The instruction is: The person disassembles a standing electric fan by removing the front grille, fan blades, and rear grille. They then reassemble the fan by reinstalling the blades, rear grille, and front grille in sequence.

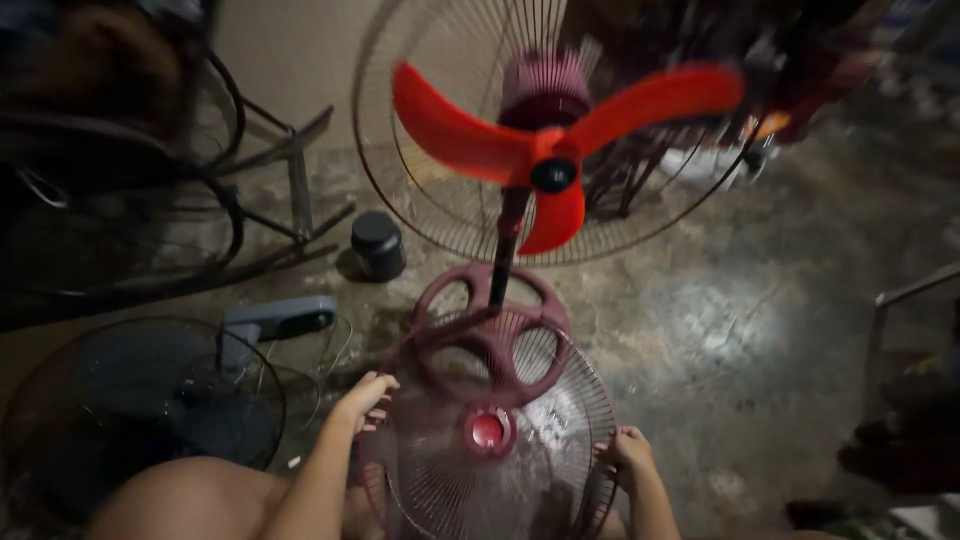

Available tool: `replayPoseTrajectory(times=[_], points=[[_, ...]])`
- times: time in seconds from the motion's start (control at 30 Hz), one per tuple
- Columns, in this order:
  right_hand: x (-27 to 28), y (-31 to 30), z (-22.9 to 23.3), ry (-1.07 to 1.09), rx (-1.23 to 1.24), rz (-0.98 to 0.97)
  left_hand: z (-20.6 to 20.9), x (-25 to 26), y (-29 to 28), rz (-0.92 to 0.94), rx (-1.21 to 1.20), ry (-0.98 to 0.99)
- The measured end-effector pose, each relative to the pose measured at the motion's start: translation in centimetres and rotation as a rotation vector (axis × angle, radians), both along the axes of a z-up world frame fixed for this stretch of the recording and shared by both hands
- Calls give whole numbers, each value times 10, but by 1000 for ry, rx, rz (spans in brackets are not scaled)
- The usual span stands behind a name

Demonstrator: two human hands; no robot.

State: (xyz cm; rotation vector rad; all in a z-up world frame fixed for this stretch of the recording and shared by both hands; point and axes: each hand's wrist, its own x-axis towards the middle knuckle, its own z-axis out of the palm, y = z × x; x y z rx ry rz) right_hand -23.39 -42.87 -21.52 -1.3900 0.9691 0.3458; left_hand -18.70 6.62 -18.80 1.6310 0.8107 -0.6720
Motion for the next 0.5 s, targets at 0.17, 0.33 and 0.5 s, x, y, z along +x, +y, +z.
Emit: replayPoseTrajectory(times=[0.17, 0.33, 0.5], points=[[19, -3, -98, -184, -527, 94, -51, 23, -31, 30, 66, -287], [30, -24, -171, -95, -250, -152, -108, 55, -40, -78, 122, -162], [27, -28, -185, 27, -164, -134, -131, 55, -56, -76, 115, -184]])
